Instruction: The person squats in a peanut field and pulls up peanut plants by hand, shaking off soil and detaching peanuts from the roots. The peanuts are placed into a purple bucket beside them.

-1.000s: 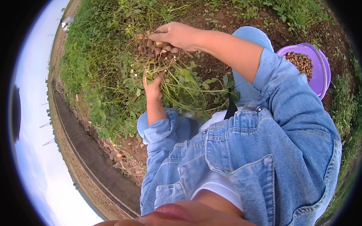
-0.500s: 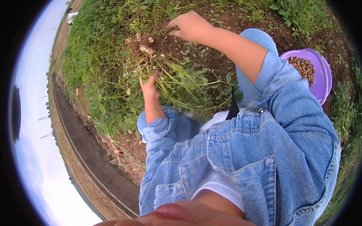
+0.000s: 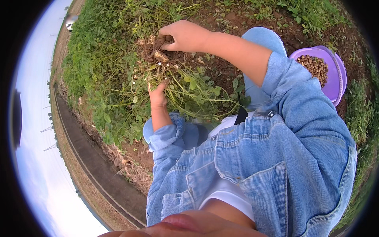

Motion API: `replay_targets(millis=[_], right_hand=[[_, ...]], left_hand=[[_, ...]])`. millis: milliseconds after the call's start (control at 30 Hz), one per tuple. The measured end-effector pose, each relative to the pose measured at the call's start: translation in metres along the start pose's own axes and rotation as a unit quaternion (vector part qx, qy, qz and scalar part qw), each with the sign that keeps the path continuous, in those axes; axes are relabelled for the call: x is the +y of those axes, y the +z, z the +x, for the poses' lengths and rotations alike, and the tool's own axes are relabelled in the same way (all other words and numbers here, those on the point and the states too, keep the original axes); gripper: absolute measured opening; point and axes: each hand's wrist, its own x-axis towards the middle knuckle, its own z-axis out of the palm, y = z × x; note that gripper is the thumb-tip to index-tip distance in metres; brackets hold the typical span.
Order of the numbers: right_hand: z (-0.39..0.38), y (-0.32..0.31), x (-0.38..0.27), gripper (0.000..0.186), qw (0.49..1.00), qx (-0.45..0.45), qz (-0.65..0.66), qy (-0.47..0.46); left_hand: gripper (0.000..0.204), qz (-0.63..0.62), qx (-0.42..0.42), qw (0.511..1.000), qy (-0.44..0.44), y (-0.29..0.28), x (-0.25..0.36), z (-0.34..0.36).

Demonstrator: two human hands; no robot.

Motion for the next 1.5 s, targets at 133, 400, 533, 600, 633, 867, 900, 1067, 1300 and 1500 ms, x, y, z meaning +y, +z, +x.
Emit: replay_targets(millis=[133, 400, 533, 600, 633, 867, 900, 1067, 1300, 1500], right_hand=[[0.002, -0.012, -0.008, 0.023, 0.901, -0.042, 0.411, 0.130], [-0.004, -0.001, -0.007, 0.028, 1.000, -0.020, -0.009, -0.021], [-0.011, 0.007, -0.020, 0.030, 0.992, -0.019, -0.127, -0.016], [-0.012, 0.013, -0.019, 0.029, 0.985, -0.025, -0.168, -0.026], [-0.012, 0.017, -0.019, 0.029, 0.982, -0.029, -0.186, -0.031], [-0.011, 0.019, -0.027, 0.031, 0.987, -0.071, -0.142, -0.007], [-0.010, 0.020, -0.024, 0.031, 0.987, -0.069, -0.144, -0.011], [-0.009, 0.022, -0.026, 0.035, 0.980, -0.110, -0.165, -0.004], [0.002, -0.009, -0.016, 0.045, 0.927, -0.344, 0.109, 0.102], [-0.009, -0.035, -0.010, 0.037, 0.787, -0.481, 0.354, 0.152]], left_hand=[[0.045, -0.029, 0.005, 1.000, 0.011, -0.007, -0.007, 0.001], [0.053, -0.040, -0.007, 0.999, 0.019, -0.010, -0.012, 0.009], [0.057, 0.012, -0.013, 1.000, 0.011, 0.001, -0.005, 0.005], [0.065, 0.015, -0.032, 0.999, 0.024, 0.003, -0.005, 0.007], [0.067, 0.017, -0.031, 0.999, 0.019, 0.002, -0.007, 0.007], [0.061, -0.011, -0.019, 1.000, 0.019, 0.006, -0.011, 0.005], [0.058, -0.020, -0.015, 1.000, 0.011, 0.009, -0.009, 0.004], [0.050, -0.029, -0.014, 0.999, -0.007, 0.013, -0.003, 0.001], [0.066, 0.005, -0.059, 0.998, 0.001, 0.005, -0.011, 0.005], [0.082, -0.014, -0.046, 0.999, -0.013, -0.002, -0.012, 0.008]])
